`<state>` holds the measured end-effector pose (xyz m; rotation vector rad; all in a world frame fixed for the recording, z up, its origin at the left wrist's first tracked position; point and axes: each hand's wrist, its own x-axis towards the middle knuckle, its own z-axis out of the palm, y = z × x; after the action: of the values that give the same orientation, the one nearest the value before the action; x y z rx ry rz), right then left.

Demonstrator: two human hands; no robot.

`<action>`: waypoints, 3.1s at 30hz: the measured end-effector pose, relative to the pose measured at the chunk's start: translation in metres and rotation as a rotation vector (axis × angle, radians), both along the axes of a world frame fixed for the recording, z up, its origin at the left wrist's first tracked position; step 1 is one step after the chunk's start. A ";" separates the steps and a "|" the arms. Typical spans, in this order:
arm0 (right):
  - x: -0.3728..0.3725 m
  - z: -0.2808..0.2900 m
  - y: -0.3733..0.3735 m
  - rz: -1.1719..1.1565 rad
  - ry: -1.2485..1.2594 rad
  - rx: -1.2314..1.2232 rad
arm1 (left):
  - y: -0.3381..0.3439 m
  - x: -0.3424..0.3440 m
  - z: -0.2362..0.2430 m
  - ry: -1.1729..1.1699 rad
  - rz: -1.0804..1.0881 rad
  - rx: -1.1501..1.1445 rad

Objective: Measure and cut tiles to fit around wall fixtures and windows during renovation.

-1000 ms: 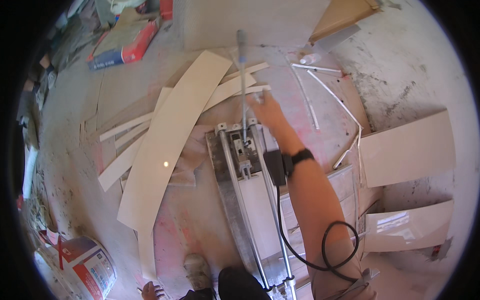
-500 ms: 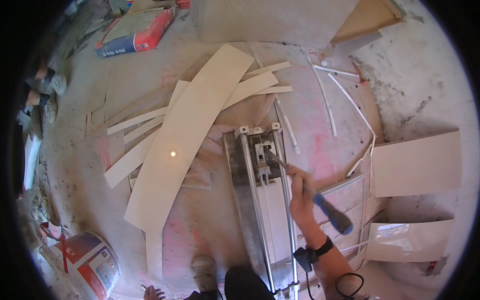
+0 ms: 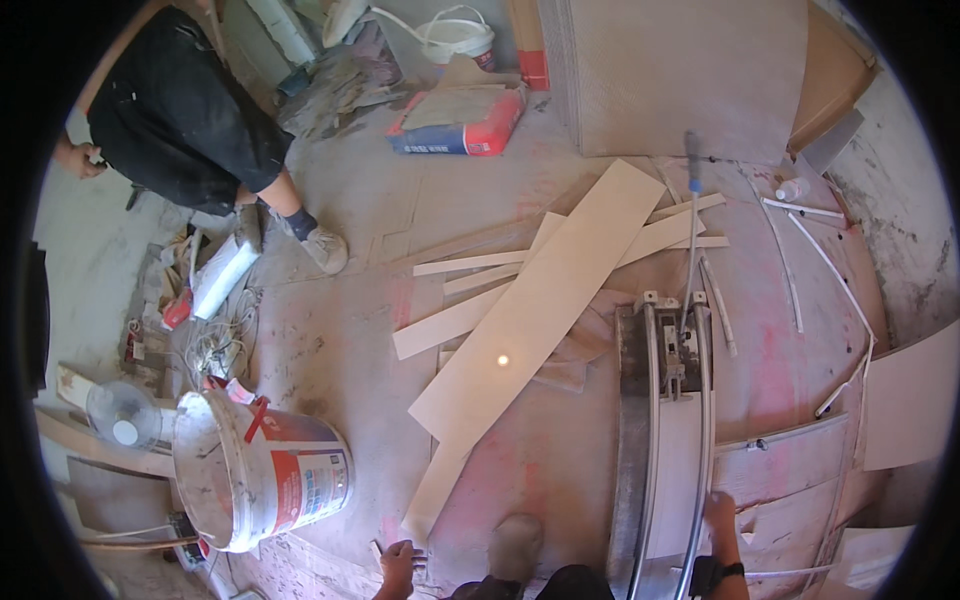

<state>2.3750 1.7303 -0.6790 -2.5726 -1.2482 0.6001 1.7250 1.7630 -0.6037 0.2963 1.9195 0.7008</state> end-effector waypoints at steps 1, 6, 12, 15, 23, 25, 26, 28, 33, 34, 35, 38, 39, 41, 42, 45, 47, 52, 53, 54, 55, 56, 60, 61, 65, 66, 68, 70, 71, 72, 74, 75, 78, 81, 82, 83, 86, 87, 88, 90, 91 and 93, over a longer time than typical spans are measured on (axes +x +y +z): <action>-0.016 0.003 -0.008 -0.083 0.150 -0.071 | -0.011 -0.004 -0.001 -0.019 -0.012 -0.018; -0.045 0.004 0.016 0.107 0.008 0.028 | -0.043 -0.024 0.028 0.062 -0.043 -0.002; -0.046 0.068 -0.007 -0.145 0.143 -0.056 | -0.098 -0.069 0.040 0.016 -0.142 0.061; -0.040 0.074 -0.053 -0.250 0.153 -0.001 | -0.116 -0.080 0.064 0.213 -0.400 0.080; -0.014 0.149 -0.135 -0.615 0.290 0.434 | -0.075 -0.071 0.093 0.153 -0.166 0.172; -0.013 0.178 -0.138 -0.628 0.383 0.633 | -0.036 -0.056 0.102 0.158 -0.255 0.361; -0.015 0.179 -0.136 -0.628 0.398 0.685 | -0.015 -0.032 0.125 0.125 -0.351 0.416; -0.047 0.221 -0.111 -0.558 0.382 0.697 | 0.029 0.042 0.199 0.034 -0.586 0.532; -0.164 0.273 -0.038 -0.392 0.868 0.919 | 0.058 0.225 0.311 -0.312 -1.080 0.675; -0.180 0.269 -0.028 -0.380 0.959 0.917 | 0.058 0.250 0.314 -0.320 -1.103 0.672; -0.198 0.280 -0.019 -0.287 0.899 0.916 | 0.060 0.266 0.314 -0.406 -1.036 0.626; -0.215 0.295 -0.011 -0.036 0.890 0.856 | 0.073 0.287 0.295 -0.566 -0.857 0.539; -0.215 0.285 -0.011 0.133 0.947 0.791 | 0.076 0.288 0.281 -0.633 -0.733 0.502; -0.159 0.232 -0.031 0.312 0.413 0.720 | 0.084 0.282 0.242 -0.575 -0.595 0.523; -0.133 0.195 -0.046 0.294 0.129 0.699 | 0.098 0.264 0.222 -0.424 -0.613 0.563; -0.053 0.145 -0.128 0.189 -0.136 0.084 | 0.110 0.228 0.168 -0.187 -0.519 0.567; -0.039 0.115 -0.181 0.243 -0.184 -0.349 | 0.107 0.185 0.148 0.089 -0.631 0.489; -0.039 0.108 -0.208 0.335 -0.339 -0.750 | 0.060 0.084 0.161 0.176 -0.624 0.298; -0.036 0.129 -0.209 0.330 -0.405 -0.795 | 0.047 0.064 0.168 0.114 -0.618 0.265; -0.033 0.147 -0.203 0.355 -0.432 -0.736 | 0.030 0.035 0.187 0.093 -0.588 0.275; -0.024 0.162 -0.205 0.370 -0.450 -0.672 | 0.011 0.019 0.208 0.148 -0.600 0.216; -0.016 0.188 -0.204 0.367 -0.448 -0.667 | -0.003 0.000 0.229 0.223 -0.676 0.187; -0.046 0.354 -0.163 0.349 -0.305 -0.280 | -0.085 -0.050 0.300 0.452 -0.607 0.153; -0.055 0.387 -0.159 0.351 -0.241 -0.181 | -0.109 -0.057 0.317 0.467 -0.501 0.167; -0.145 0.503 -0.111 0.608 0.059 0.158 | -0.219 -0.085 0.405 0.654 -0.179 0.064; -0.175 0.523 -0.101 0.570 0.194 0.088 | -0.251 -0.089 0.419 0.619 -0.066 0.046; -0.232 0.559 -0.094 0.611 0.358 0.022 | -0.321 -0.095 0.452 0.614 0.070 0.022; -0.284 0.578 -0.099 0.705 0.434 0.063 | -0.374 -0.102 0.482 0.607 0.211 -0.009; -0.313 0.589 -0.104 0.769 0.443 0.058 | -0.404 -0.104 0.500 0.530 0.315 -0.051; -0.339 0.601 -0.113 0.804 0.485 0.017 | -0.435 -0.104 0.515 0.451 0.420 -0.093; -0.375 0.601 -0.132 0.902 0.554 -0.038 | -0.493 -0.102 0.533 0.457 0.552 -0.110; -0.395 0.608 -0.144 0.972 0.568 -0.060 | -0.523 -0.103 0.540 0.464 0.614 -0.116; -0.449 0.619 -0.179 0.996 0.607 -0.204 | -0.610 -0.101 0.541 0.396 0.830 -0.096; -0.527 0.648 -0.219 0.989 0.596 -0.275 | -0.671 -0.105 0.555 0.343 0.948 -0.163; -0.551 0.647 -0.231 0.964 0.657 -0.325 | -0.696 -0.105 0.554 0.298 1.063 -0.117; -0.574 0.647 -0.243 1.002 0.641 -0.334 | -0.720 -0.105 0.552 0.251 1.176 -0.068; -0.658 0.664 -0.290 1.140 0.728 -0.280 | -0.802 -0.109 0.516 0.241 1.274 -0.124; -0.676 0.667 -0.308 1.174 0.705 -0.290 | -0.824 -0.109 0.505 0.218 1.308 -0.127; -0.699 0.667 -0.325 1.172 0.696 -0.279 | -0.843 -0.117 0.499 0.272 1.247 -0.169; -0.744 0.664 -0.361 1.130 0.713 -0.303 | -0.870 -0.139 0.501 0.300 1.138 -0.262; -0.764 0.661 -0.382 1.126 0.726 -0.311 | -0.885 -0.150 0.500 0.297 1.159 -0.254; -0.809 0.663 -0.417 1.141 0.759 -0.349 | -0.913 -0.173 0.499 0.394 1.021 -0.318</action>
<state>1.5665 1.3137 -0.0160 -1.2346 -2.2549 1.8597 1.5524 0.8496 -0.1047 -0.8712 2.4875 1.0000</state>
